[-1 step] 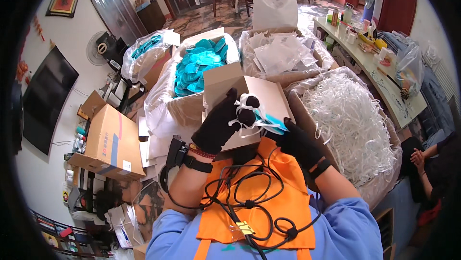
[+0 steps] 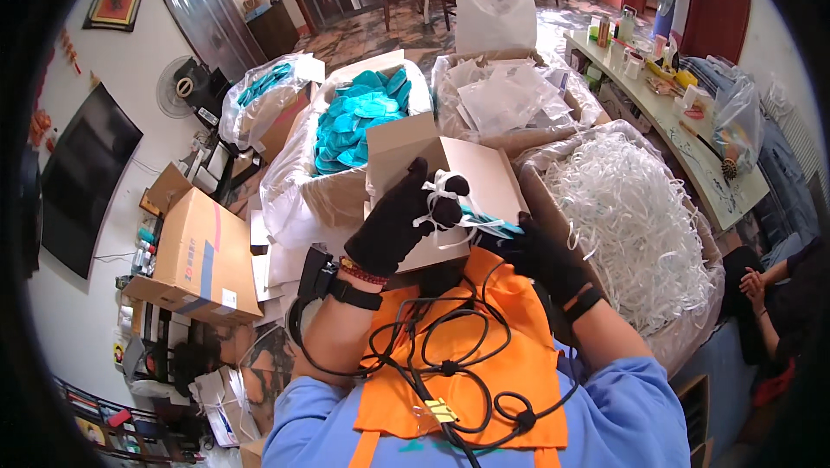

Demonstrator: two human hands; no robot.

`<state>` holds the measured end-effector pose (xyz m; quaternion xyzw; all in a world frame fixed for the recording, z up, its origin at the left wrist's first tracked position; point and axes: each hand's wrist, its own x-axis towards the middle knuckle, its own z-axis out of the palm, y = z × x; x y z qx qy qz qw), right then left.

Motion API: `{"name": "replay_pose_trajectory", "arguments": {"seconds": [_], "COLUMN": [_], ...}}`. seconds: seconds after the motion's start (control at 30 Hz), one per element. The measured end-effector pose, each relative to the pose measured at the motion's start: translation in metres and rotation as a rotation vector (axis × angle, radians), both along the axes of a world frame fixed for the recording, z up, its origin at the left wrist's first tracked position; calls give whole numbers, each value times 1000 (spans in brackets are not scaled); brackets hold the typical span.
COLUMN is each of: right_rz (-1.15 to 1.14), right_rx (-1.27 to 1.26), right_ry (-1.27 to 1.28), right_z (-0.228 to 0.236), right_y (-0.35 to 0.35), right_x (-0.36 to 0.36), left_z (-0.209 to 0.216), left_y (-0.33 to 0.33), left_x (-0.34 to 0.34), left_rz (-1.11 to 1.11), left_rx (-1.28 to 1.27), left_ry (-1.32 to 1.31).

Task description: Packaging teal-colored face masks into small white boxes and cardboard shipping boxes.

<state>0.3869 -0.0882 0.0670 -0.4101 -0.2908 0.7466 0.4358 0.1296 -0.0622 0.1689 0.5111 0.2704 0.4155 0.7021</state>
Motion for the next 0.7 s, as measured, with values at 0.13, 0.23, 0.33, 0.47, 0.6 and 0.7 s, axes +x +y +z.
{"name": "replay_pose_trajectory", "arguments": {"seconds": [0.13,0.23,0.33,0.47,0.6,0.7], "right_rz": [-542,-114,21,357,451,351], "right_rx": [763,626,927,767,616,585], "right_ry": [-1003,-418,-154,-63,-264,-655], "right_z": [13,100,101,116,114,114], "right_y": [8,-5,6,20,22,26], "right_x": [33,-2,-44,-53,-53,-36], "left_z": [20,18,34,37,13,15], "left_y": [-1,3,-9,-8,5,3], "left_x": [5,10,20,6,-14,-13], "left_rz": [-173,-219,-128,-107,-16,-167], "left_rx": [-143,-128,-211,-112,-130,-207], "left_ry": [-61,-26,-106,-12,166,100]}}
